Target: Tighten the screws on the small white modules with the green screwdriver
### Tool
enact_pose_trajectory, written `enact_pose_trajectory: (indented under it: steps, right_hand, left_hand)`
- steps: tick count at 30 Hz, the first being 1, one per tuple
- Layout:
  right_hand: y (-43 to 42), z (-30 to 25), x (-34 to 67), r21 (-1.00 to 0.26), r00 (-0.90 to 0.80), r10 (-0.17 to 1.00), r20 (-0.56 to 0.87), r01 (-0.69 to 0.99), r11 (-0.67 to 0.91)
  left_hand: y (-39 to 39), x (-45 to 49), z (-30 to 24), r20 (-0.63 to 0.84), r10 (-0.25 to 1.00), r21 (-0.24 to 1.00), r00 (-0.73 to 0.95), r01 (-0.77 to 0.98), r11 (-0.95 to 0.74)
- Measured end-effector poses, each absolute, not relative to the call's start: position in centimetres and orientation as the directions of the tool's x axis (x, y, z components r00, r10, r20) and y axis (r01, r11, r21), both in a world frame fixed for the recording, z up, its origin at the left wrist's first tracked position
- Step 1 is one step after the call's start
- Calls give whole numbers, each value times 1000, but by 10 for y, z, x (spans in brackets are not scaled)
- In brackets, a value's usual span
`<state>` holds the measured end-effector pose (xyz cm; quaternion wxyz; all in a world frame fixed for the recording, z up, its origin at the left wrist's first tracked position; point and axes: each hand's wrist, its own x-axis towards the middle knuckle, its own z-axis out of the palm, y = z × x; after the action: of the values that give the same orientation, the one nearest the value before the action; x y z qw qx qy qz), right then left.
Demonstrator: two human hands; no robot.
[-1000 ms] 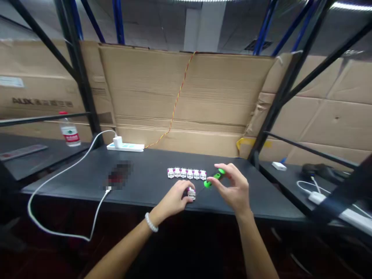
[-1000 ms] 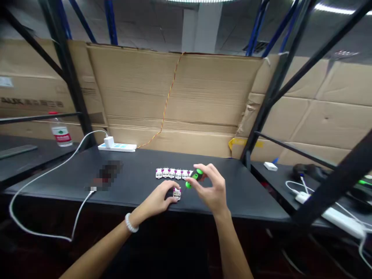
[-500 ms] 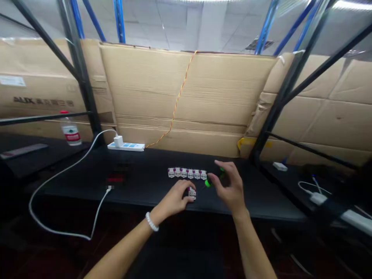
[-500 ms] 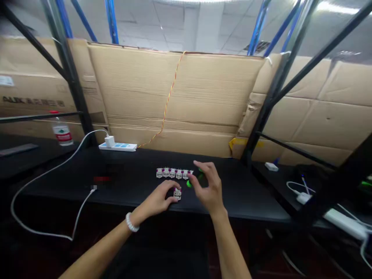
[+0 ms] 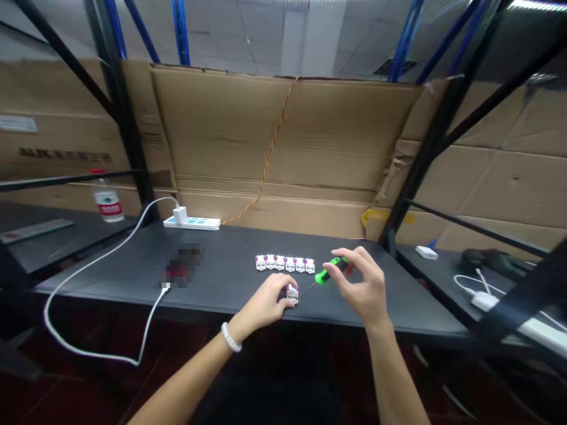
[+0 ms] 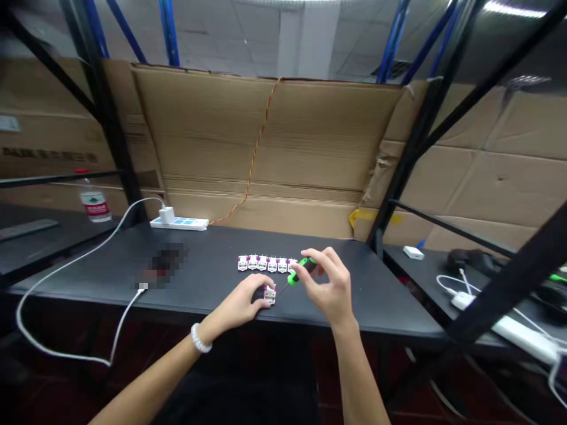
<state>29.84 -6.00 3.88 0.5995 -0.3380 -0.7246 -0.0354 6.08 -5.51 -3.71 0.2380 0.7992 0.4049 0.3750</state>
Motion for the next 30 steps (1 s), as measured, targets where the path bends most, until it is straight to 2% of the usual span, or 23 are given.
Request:
enact_pose_trajectory:
  steps: [2,6,8,13,15,20,22,26,30]
  right_hand:
    - [-60,38,298,-370,-86,470,879,500,783]
    - [-59,32,300,-542,-255,596,761,253,801]
    - [-59,29,301,-566,-281,603,747,207,798]
    - [-55,31,302,-429,-133,523,842,424,798]
    - [-53,31,301,-426,-117,523,844,445,788]
    - [-52,22,299,-608,-252,622,741,142,781]
    - [-51,18,297,-642,-240,643,727,92,761]
    - [-48,19,294,-573,-80,610,788,268,775]
    - [-48,26,294,-451,-20,524,852,482,751]
  left_hand:
    - [-55,61,-37,406,827,683,390,471,-558]
    - [-55,60,-38,422,818,674,391,468,-571]
    - [-55,60,-38,425,817,675,390,465,-573]
    - [-55,60,-38,413,819,676,399,468,-569]
    - [-55,60,-37,412,819,675,400,470,-569]
    - [-55,60,-37,416,820,680,393,464,-568]
    - [-55,60,-37,414,819,681,396,461,-568]
    - [-55,60,-37,416,816,669,401,473,-573]
    - [-54,60,-38,411,820,674,399,472,-568]
